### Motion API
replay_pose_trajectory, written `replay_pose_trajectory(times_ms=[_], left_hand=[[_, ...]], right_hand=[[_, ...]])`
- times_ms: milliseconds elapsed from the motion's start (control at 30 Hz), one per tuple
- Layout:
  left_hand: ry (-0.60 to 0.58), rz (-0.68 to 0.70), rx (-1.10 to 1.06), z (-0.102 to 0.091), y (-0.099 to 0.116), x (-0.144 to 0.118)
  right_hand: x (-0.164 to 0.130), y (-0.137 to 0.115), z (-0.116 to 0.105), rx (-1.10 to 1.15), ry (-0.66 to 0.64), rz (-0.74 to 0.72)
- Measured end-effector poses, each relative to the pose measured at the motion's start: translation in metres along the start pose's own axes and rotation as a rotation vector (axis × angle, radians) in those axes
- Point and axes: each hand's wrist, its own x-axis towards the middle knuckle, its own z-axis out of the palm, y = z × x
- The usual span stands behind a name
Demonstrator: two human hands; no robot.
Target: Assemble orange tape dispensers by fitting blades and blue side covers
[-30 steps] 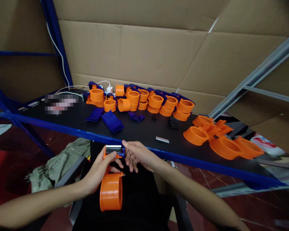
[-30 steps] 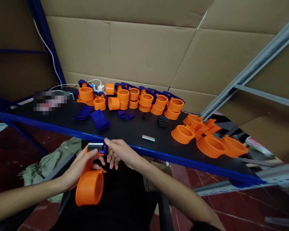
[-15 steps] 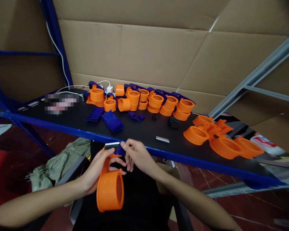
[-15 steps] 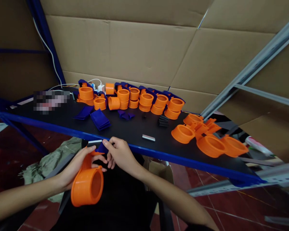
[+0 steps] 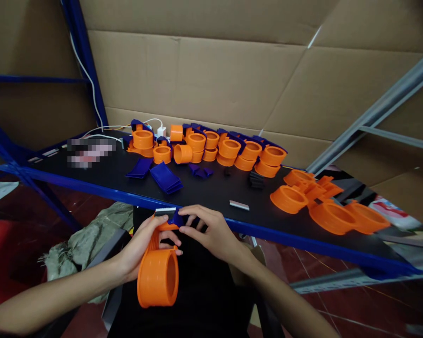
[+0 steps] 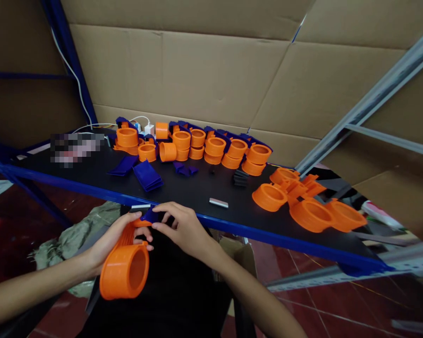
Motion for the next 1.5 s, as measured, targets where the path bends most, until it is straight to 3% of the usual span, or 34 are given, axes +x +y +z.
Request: replay_pose_trajectory(times_ms=[100,267,567,833,967,1100,1300,1500], left_hand=[[-0.008,-0.046,0.042,0.001,-0.002,-0.001],[0.036,-0.055,0.043,0.003,-0.001,-0.001],[-0.060,-0.147,-0.002,0.006,0.002,-0.003],[-0.128,-0.252,-0.019,-0.011,-0.003,0.005],[-0.121,-0.262,-0.023,-0.009,-0.003,0.004],[-0.110,-0.225,-0.017,-0.003,-0.004,0.001],[-0.052,-0.030,0.112,0.005,-0.005,-0.008],[-0.111,0.068,0.226,0.005,-0.012,-0.011]], right_hand=[[0.002,0.004,-0.006,0.031,-0.041,0.050],[-0.003,0.008,-0.006,-0.015,-0.058,0.005],[-0.008,0.007,-0.003,0.131,0.045,0.037],[-0.007,0.007,0.006,0.106,0.026,0.063],[-0.010,0.009,0.004,0.076,0.037,0.056],[-0.013,0.010,0.009,0.040,0.081,0.034],[-0.022,0.007,0.016,-0.043,0.168,-0.100],[-0.027,-0.002,0.009,-0.176,0.220,-0.269]])
